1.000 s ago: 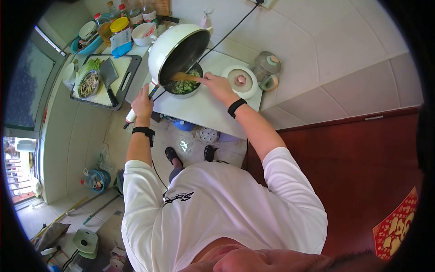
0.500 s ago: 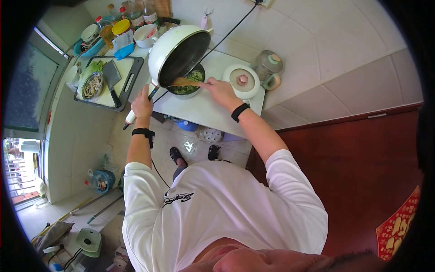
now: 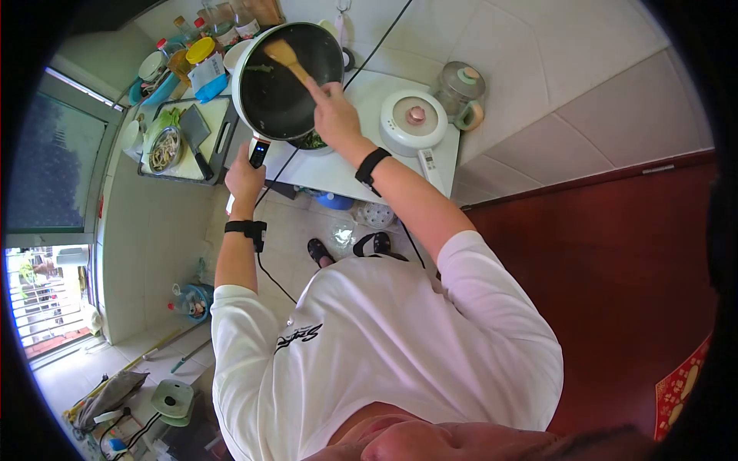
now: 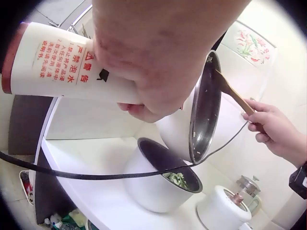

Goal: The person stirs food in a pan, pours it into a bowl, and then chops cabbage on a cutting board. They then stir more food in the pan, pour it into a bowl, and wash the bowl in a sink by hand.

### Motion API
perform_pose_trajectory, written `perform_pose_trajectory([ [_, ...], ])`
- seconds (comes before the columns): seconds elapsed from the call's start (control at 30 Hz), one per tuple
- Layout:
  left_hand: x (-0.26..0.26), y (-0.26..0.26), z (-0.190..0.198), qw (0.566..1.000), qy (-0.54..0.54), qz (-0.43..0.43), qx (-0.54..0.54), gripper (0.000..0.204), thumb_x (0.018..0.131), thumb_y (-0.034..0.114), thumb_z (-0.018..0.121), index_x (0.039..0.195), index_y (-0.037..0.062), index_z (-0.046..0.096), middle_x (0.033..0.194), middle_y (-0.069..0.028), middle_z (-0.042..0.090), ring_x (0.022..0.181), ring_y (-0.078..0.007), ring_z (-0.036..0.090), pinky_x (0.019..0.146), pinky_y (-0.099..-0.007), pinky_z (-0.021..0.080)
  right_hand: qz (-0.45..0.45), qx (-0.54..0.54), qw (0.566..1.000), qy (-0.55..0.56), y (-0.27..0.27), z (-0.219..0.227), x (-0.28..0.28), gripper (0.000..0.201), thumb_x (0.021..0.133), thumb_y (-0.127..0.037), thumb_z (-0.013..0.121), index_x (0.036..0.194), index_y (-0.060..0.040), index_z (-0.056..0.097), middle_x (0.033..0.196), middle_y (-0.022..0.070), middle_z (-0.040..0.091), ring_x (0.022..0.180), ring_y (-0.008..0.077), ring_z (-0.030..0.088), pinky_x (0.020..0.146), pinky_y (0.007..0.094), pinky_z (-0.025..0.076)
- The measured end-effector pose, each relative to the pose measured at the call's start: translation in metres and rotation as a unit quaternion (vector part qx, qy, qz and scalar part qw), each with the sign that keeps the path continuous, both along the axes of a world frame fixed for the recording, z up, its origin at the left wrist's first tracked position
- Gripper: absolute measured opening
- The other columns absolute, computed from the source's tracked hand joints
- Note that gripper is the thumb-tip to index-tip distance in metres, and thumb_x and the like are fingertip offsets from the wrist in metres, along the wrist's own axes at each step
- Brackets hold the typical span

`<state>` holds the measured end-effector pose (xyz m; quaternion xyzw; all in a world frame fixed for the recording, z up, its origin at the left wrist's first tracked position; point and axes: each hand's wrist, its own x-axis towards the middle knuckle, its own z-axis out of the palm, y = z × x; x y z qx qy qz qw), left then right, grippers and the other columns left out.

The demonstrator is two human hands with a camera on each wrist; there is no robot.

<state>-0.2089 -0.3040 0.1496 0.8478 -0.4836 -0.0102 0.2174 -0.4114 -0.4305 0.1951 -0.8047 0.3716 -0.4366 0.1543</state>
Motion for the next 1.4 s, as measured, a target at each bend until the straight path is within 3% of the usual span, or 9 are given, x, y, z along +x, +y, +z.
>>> perform_pose_trajectory([
  [0.23,0.000,0.003,-0.001,0.999,0.050,-0.009,0.013,0.058,0.068,0.017,0.069,0.124,0.0234,0.054,0.092,-0.0163,0.070,0.090,-0.0385,0.066,0.077,-0.0467,0.052,0.086,0.015,0.987,0.138,0.005,-0.010,-0.013,0.051,0.083,-0.003,0.054,0.132,-0.0160,0.052,0.100,0.0143,0.053,0.076,0.0357,0.064,0.064,0.0452,0.053],
  [0.47,0.003,0.004,0.001,0.995,0.093,-0.011,0.026,0.061,0.067,0.020,0.070,0.125,0.0195,0.054,0.101,-0.0165,0.069,0.098,-0.0363,0.065,0.083,-0.0441,0.051,0.080,0.078,0.987,-0.118,-0.008,0.001,0.024,0.049,0.087,0.000,0.050,0.133,-0.0132,0.056,0.101,0.0158,0.056,0.089,0.0345,0.060,0.080,0.0385,0.049],
  [0.57,0.002,0.005,0.004,0.992,0.117,-0.003,0.041,0.064,0.066,0.020,0.071,0.127,0.0172,0.054,0.104,-0.0166,0.068,0.101,-0.0356,0.064,0.085,-0.0426,0.050,0.098,0.090,0.982,-0.133,-0.008,-0.007,0.041,0.048,0.088,0.000,0.049,0.133,-0.0149,0.056,0.102,0.0156,0.056,0.089,0.0343,0.060,0.080,0.0371,0.049],
  [0.63,0.004,0.005,0.000,0.987,0.158,-0.017,0.034,0.063,0.065,0.020,0.071,0.126,0.0138,0.055,0.104,-0.0167,0.068,0.100,-0.0345,0.065,0.085,-0.0412,0.050,0.104,0.096,0.986,-0.091,-0.005,-0.004,0.030,0.047,0.088,0.000,0.049,0.132,-0.0163,0.057,0.102,0.0155,0.057,0.089,0.0343,0.060,0.080,0.0378,0.049],
  [0.7,0.011,0.003,-0.012,0.983,0.183,-0.028,0.010,0.062,0.065,0.019,0.072,0.124,0.0121,0.056,0.103,-0.0167,0.068,0.099,-0.0340,0.065,0.085,-0.0406,0.050,0.161,0.105,0.977,0.087,-0.008,-0.004,0.015,0.047,0.089,0.000,0.049,0.131,-0.0169,0.058,0.102,0.0156,0.057,0.088,0.0347,0.061,0.079,0.0389,0.050],
  [0.97,0.010,0.005,-0.028,0.953,0.292,-0.066,-0.047,0.054,0.064,0.013,0.070,0.117,0.0061,0.060,0.092,-0.0125,0.067,0.086,-0.0251,0.065,0.079,-0.0355,0.050,0.022,0.123,0.987,-0.098,-0.027,0.007,0.057,0.042,0.088,0.002,0.048,0.129,-0.0049,0.056,0.097,0.0204,0.060,0.089,0.0353,0.062,0.079,0.0401,0.050],
  [1.17,-0.015,0.014,-0.005,0.949,0.301,-0.071,-0.063,0.051,0.065,0.010,0.069,0.115,0.0041,0.060,0.087,-0.0097,0.066,0.079,-0.0214,0.063,0.077,-0.0334,0.050,0.059,0.148,0.984,-0.079,-0.021,0.001,0.061,0.047,0.087,0.004,0.048,0.132,-0.0061,0.055,0.098,0.0212,0.059,0.090,0.0359,0.062,0.080,0.0410,0.050],
  [1.27,-0.015,0.015,-0.007,0.938,0.322,-0.094,-0.086,0.051,0.065,0.009,0.069,0.116,0.0042,0.060,0.087,-0.0090,0.066,0.079,-0.0194,0.064,0.075,-0.0323,0.050,0.165,0.098,0.974,0.117,-0.020,0.003,0.033,0.047,0.086,0.002,0.046,0.128,-0.0148,0.061,0.095,0.0181,0.058,0.087,0.0366,0.062,0.078,0.0427,0.050],
  [1.4,-0.006,0.017,-0.021,0.932,0.332,-0.110,-0.089,0.051,0.065,0.009,0.069,0.116,0.0041,0.060,0.086,-0.0083,0.066,0.077,-0.0177,0.063,0.074,-0.0319,0.050,0.119,0.079,0.987,0.068,-0.033,0.018,0.016,0.045,0.085,0.001,0.049,0.127,-0.0126,0.060,0.099,0.0184,0.058,0.088,0.0380,0.062,0.078,0.0449,0.050],
])
